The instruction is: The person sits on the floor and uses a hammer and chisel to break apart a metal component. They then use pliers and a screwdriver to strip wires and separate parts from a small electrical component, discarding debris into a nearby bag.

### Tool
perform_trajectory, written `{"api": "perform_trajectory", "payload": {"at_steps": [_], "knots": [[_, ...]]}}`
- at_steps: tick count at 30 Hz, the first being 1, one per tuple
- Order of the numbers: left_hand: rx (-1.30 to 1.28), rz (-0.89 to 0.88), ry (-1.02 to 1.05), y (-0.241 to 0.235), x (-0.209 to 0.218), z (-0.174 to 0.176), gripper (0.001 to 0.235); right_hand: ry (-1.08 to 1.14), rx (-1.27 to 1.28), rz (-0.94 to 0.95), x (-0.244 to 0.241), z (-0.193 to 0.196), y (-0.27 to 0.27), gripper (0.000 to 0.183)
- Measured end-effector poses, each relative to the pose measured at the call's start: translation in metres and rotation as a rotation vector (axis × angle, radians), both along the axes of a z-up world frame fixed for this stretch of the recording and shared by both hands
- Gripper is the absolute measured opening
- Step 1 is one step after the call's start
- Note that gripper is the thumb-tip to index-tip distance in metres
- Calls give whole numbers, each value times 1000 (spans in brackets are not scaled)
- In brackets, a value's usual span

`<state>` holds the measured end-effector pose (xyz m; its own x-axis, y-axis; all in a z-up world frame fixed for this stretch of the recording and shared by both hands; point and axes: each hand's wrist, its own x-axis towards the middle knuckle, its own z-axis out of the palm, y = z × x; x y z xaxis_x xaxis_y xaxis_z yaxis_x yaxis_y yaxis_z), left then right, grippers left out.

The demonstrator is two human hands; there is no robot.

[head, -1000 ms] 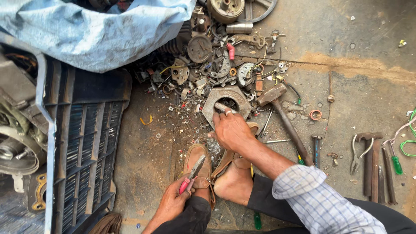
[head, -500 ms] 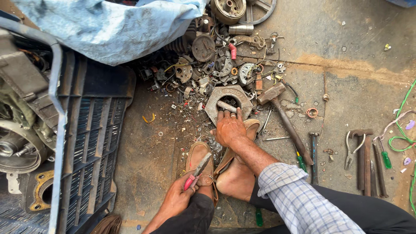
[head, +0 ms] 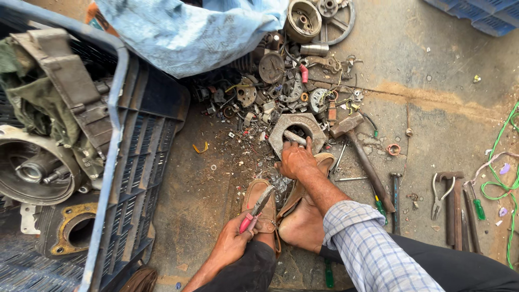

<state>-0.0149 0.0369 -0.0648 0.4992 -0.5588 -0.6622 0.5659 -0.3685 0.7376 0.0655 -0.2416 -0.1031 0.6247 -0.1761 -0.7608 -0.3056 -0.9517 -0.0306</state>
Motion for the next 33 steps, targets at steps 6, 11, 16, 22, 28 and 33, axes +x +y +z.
{"api": "perform_trajectory", "payload": {"at_steps": [6, 11, 16, 22, 28, 33], "knots": [[-61, 56, 50, 10, -7, -14, 44, -34, -79, 108, -4, -9, 2, 71], [-83, 74, 56, 13, -7, -19, 44, -31, -86, 108, -2, -14, 0, 72], [0, 28, 62, 13, -3, -16, 51, -45, -87, 125, -1, -13, 0, 72], [50, 13, 73, 10, -1, -13, 56, -20, -85, 130, -1, -8, 1, 73], [19, 27, 57, 9, -3, -14, 52, -124, 7, 65, -4, -1, -6, 69], [56, 9, 74, 7, -4, -16, 50, -144, 44, 13, -4, 3, -9, 68]]}}
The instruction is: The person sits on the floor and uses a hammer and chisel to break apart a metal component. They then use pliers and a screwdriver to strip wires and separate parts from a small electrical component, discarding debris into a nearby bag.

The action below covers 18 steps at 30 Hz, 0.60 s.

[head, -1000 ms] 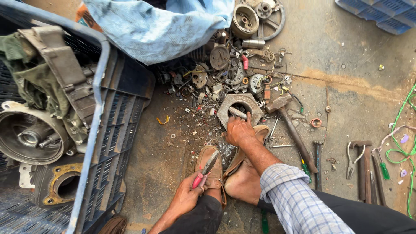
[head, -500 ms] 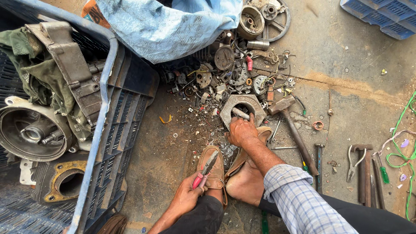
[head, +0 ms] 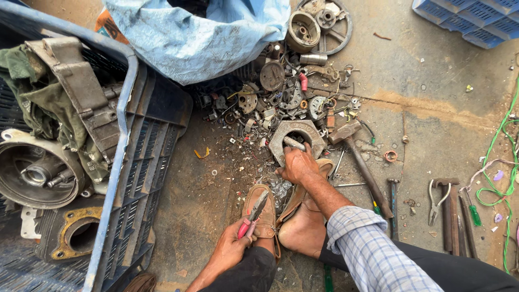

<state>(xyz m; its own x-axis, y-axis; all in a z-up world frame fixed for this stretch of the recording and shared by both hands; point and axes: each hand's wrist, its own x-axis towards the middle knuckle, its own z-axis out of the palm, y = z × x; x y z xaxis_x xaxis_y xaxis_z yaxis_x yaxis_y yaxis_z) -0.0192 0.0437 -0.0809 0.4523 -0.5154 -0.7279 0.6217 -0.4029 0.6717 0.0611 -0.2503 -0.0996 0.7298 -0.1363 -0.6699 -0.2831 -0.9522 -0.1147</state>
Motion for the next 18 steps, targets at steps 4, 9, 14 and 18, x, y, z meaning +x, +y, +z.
{"api": "perform_trajectory", "payload": {"at_steps": [4, 9, 14, 18], "knots": [[-16, 36, 10, 1, -3, -5, 50, -16, 8, 20, -1, -2, -1, 70], [-63, 62, 16, 1, -7, -10, 48, -31, 16, 8, -1, -8, -3, 75], [-50, 39, 10, 4, -8, -18, 43, -36, 16, -4, 0, -6, -4, 71], [-53, 58, 18, 10, -22, -44, 48, 4, 32, -36, -3, -5, -6, 72]]}}
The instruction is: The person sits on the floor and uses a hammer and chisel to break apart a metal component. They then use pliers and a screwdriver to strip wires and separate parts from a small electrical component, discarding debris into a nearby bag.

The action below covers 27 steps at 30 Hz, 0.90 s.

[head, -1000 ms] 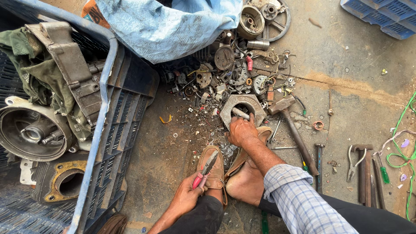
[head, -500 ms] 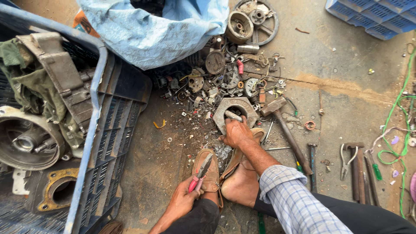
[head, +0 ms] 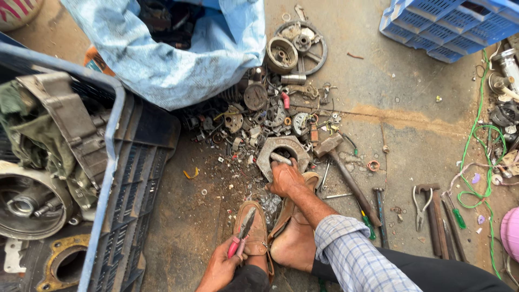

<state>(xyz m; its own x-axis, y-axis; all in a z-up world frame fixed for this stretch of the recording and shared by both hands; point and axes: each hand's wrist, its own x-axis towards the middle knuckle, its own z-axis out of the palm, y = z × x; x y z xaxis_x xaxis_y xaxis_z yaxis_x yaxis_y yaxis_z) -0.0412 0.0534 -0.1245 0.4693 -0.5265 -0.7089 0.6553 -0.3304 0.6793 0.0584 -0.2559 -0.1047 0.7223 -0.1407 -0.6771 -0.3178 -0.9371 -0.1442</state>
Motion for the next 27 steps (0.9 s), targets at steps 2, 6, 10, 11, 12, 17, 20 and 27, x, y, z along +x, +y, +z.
{"api": "perform_trajectory", "payload": {"at_steps": [2, 6, 10, 11, 12, 17, 20, 27], "knots": [[1, 36, -34, 2, -9, -19, 47, -5, 0, 8, 0, 0, 1, 72], [-95, 106, -21, 6, -19, -60, 47, 26, -4, 28, 7, -1, 3, 74], [-94, 11, 78, 15, -22, -92, 58, 53, -5, 48, 7, 4, 3, 78], [-107, 8, 72, 17, -21, -98, 58, 35, 3, 41, 6, 6, 2, 76], [-121, 4, 67, 18, -21, -104, 58, 16, 11, 34, 4, 8, 2, 75], [-241, 23, 105, 17, -26, -121, 55, -13, 18, 31, -1, 10, 1, 73], [-366, 54, 81, 9, -20, -128, 50, -37, 3, 76, 4, 7, 0, 75], [-330, -87, 122, -14, 3, -135, 51, -140, 66, 18, -4, 11, -8, 36]]}}
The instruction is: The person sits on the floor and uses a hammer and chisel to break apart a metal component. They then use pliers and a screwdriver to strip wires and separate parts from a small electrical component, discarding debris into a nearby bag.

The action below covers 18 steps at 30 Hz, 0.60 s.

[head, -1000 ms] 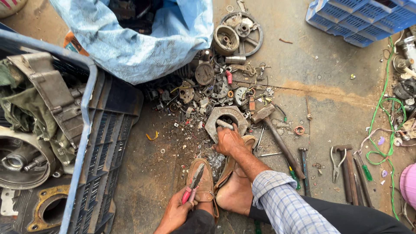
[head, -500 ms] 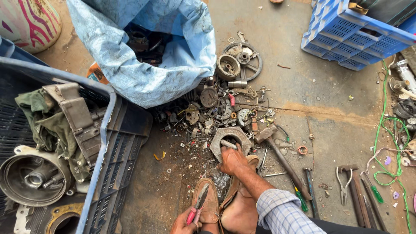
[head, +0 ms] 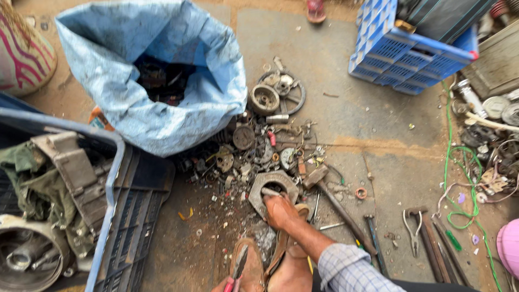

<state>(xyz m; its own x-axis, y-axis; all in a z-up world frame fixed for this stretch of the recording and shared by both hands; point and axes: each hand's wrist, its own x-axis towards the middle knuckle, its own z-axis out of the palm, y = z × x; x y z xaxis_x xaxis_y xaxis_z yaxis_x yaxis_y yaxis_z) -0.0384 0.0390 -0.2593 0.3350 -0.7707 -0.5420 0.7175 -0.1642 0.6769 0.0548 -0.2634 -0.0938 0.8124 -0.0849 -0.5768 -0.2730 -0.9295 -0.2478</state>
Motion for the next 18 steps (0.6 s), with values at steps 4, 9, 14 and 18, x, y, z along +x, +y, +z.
{"api": "perform_trajectory", "payload": {"at_steps": [4, 9, 14, 18], "knots": [[-42, -61, -10, -58, -3, 6, 52, -177, 191, -207, -12, 4, -11, 39], [-79, -113, -70, -151, -19, 31, 53, -419, 280, -149, -16, 0, -13, 38], [-68, -132, -143, -200, -22, 52, 54, -541, 437, -146, -37, 28, -20, 36], [-37, -100, -201, -214, -10, 67, 54, -574, 477, -153, -87, 87, -45, 23]]}}
